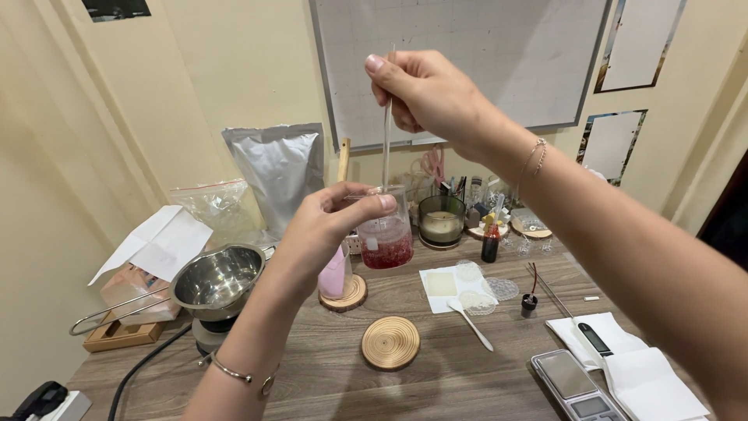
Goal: Mix liquid ingredients in a beaker using a glass rod and pipette for candle making.
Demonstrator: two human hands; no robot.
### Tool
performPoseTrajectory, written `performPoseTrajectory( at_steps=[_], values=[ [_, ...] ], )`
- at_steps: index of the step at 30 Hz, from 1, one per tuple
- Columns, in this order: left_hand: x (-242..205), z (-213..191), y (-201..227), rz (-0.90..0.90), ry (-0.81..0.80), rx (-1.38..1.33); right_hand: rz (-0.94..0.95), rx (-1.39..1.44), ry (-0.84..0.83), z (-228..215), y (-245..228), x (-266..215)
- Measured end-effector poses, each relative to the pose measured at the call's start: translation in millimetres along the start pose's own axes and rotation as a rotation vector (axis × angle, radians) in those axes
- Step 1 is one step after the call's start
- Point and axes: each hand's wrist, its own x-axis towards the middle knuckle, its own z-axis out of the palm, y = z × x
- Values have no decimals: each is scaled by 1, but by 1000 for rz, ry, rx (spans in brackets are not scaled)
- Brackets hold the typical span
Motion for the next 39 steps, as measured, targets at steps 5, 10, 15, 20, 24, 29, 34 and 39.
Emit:
performPoseTrajectory(
  at_steps=[5, 10, 15, 20, 24, 29, 34, 39],
  values=[
    [4, -2, 11, 42, -4, 24, -33, 93, -40, -11, -8, 7],
    [9, -6, 24, 34, -23, -15, -55, 175, -59, -17, -17, 11],
    [15, -12, 39, 53, -8, 32, -62, 184, -1, -25, -31, 19],
    [22, -21, 50, 113, -72, -56, -166, 100, 4, -35, -51, 24],
    [20, -22, 61, 147, -42, -36, -237, -23, 2, -35, -57, 27],
    [14, -18, 59, 215, 42, 134, -215, -17, -6, -27, -62, 20],
    [7, -15, 58, 217, 91, 162, -216, 42, -8, -17, -64, 14],
    [4, -15, 54, 192, 116, 197, -212, -35, 56, -12, -64, 10]
  ],
)
